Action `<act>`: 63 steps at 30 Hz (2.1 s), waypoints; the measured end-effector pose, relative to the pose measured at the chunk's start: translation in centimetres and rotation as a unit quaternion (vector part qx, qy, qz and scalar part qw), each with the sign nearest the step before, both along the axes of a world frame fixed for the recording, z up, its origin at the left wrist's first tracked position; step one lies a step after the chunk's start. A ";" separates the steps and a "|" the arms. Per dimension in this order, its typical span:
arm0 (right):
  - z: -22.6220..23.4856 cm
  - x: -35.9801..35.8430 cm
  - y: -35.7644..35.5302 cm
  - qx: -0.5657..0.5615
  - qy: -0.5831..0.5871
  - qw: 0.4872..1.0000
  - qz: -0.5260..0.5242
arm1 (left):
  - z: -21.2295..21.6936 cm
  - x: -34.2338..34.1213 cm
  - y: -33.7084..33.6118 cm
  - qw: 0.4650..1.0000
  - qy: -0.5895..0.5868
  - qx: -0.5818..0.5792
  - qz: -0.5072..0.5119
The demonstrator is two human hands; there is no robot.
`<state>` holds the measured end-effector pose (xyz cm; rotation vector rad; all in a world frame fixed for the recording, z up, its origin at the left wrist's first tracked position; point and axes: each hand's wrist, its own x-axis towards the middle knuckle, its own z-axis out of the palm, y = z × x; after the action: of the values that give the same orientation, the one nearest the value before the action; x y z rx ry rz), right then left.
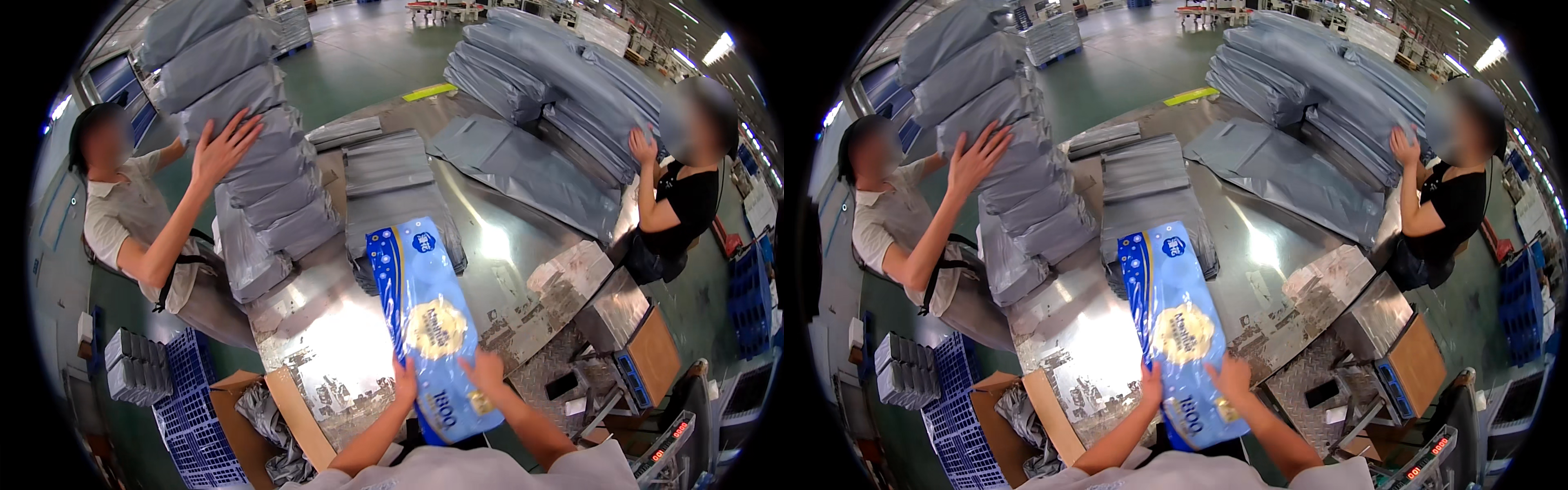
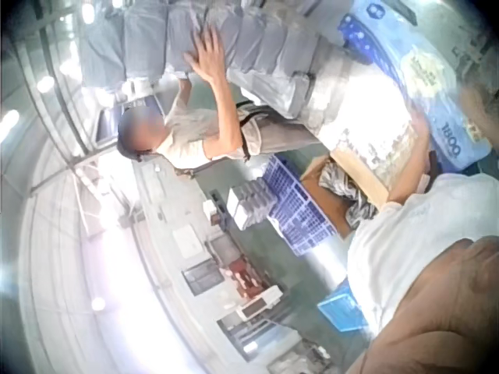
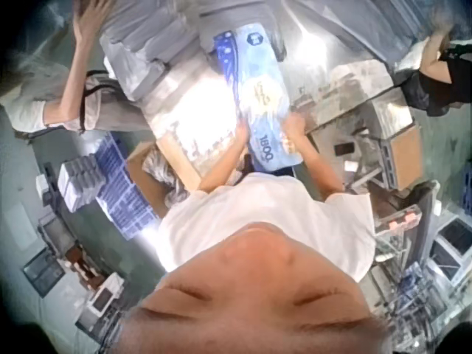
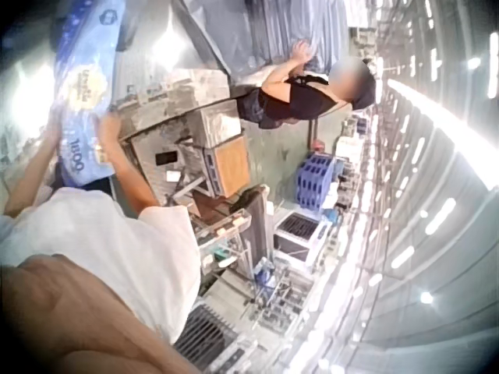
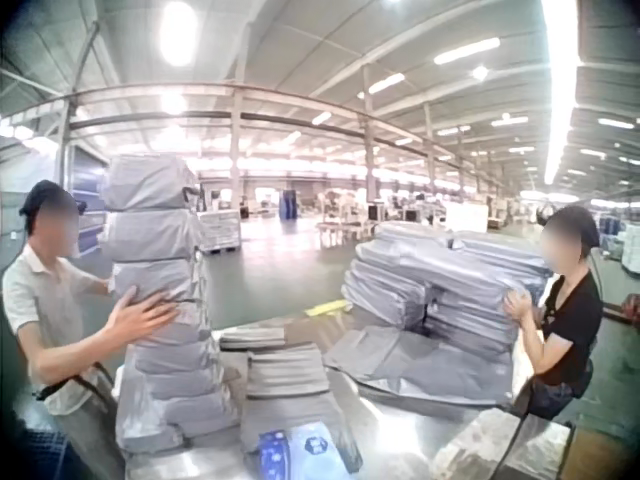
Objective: The person repeatedly places a blue product package into a gray poly mailer, folds the top flap, and stacks the sealed packages on a metal table. They handle multiple packages one at a time and maintain a growing stack of finished units.
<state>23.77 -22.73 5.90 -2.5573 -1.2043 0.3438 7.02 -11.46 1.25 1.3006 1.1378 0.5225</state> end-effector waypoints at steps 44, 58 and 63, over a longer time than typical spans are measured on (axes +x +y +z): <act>-9.3 17.5 26.6 0.020 -0.195 0.970 0.141 | -4.1 8.9 31.8 0.844 0.449 0.269 -0.112; -10.4 5.6 4.4 -0.054 -0.065 0.969 0.234 | -4.5 -5.9 11.9 0.730 0.453 0.304 -0.411; -7.5 -2.8 -12.3 -0.127 0.075 0.940 0.307 | 0.0 -15.5 -4.1 0.715 0.414 0.186 -0.532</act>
<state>20.96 -35.06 -1.62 -2.2233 -1.9860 0.8590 -8.53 -15.52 1.26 2.3832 0.7255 -0.8397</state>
